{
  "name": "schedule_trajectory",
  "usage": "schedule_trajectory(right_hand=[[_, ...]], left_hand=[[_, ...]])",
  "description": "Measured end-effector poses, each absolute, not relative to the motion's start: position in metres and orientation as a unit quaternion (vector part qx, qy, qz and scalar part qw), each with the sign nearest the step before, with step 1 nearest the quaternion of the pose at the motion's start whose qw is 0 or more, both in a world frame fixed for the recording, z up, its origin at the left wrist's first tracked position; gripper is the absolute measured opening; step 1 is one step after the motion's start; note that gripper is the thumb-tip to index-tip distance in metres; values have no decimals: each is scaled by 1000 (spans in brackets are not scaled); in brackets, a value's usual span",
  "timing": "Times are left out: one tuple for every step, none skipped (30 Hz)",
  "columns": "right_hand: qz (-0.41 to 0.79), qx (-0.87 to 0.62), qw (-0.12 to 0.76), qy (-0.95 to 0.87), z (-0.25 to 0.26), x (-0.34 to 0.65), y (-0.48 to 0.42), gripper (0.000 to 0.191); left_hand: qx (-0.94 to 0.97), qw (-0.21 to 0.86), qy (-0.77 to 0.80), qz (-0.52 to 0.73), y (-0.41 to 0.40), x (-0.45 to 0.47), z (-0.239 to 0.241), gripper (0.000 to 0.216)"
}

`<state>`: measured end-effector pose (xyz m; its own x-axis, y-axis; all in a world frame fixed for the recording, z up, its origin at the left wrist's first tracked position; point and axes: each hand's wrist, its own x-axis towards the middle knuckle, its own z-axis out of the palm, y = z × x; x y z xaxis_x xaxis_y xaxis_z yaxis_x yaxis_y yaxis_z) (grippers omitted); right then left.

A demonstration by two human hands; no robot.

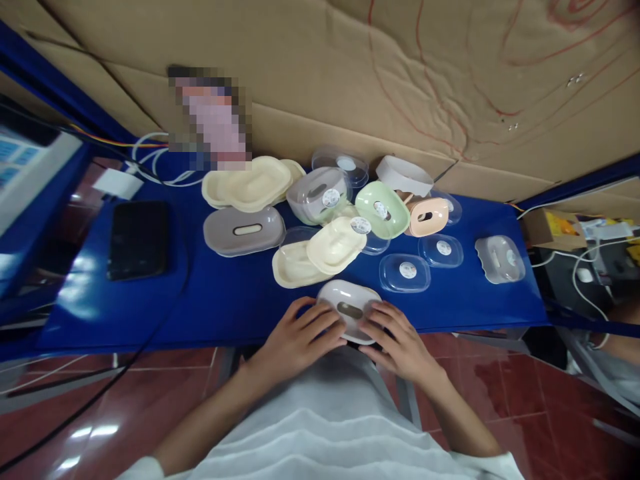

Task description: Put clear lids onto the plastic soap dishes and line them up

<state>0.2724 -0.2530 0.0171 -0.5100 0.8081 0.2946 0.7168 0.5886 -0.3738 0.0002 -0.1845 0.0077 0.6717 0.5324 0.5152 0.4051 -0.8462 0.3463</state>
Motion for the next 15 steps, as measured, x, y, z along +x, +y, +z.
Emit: schedule_trajectory(right_hand=[[88, -444, 208, -867, 13, 274, -251, 38], [78, -446, 196, -870, 9, 276, -250, 39], [70, -447, 190, -871, 4, 278, -249, 39], [64, -447, 189, -872, 0, 280, -249, 40], [61, -445, 192, -873, -4, 281, -249, 40], [61, -444, 195, -873, -7, 282, -249, 40], [63, -443, 197, -873, -10, 283, -249, 40], [70, -442, 196, -873, -12, 283, -249, 40], [80, -442, 192, -873, -13, 283, -248, 41], [93, -442, 186, -873, -13, 283, -247, 41], [104, -440, 178, -874, -13, 284, -245, 42], [113, -435, 171, -877, -13, 285, -243, 43], [116, -431, 165, -880, -12, 289, -241, 45], [110, -432, 165, -880, -11, 295, -239, 48], [97, -446, 168, -874, -10, 303, -237, 52]], left_hand=[[906, 100, 269, 311, -188, 4, 3, 10], [905, 99, 276, 308, -190, 7, 0, 10], [906, 97, 279, 304, -191, 8, -3, 11], [908, 95, 277, 299, -191, 9, -6, 12], [912, 95, 272, 292, -191, 8, -8, 15], [918, 94, 265, 281, -191, 6, -10, 17], [923, 93, 257, 269, -191, 4, -13, 20], [929, 90, 250, 259, -192, 2, -15, 23], [933, 86, 245, 250, -193, 0, -18, 26], [936, 84, 243, 242, -194, -1, -21, 28], [936, 82, 245, 238, -195, -1, -23, 29], [935, 83, 251, 238, -196, 0, -24, 30], [932, 85, 259, 239, -197, 1, -25, 29], [928, 88, 269, 242, -197, 2, -25, 29], [923, 91, 278, 250, -197, 3, -24, 29]])
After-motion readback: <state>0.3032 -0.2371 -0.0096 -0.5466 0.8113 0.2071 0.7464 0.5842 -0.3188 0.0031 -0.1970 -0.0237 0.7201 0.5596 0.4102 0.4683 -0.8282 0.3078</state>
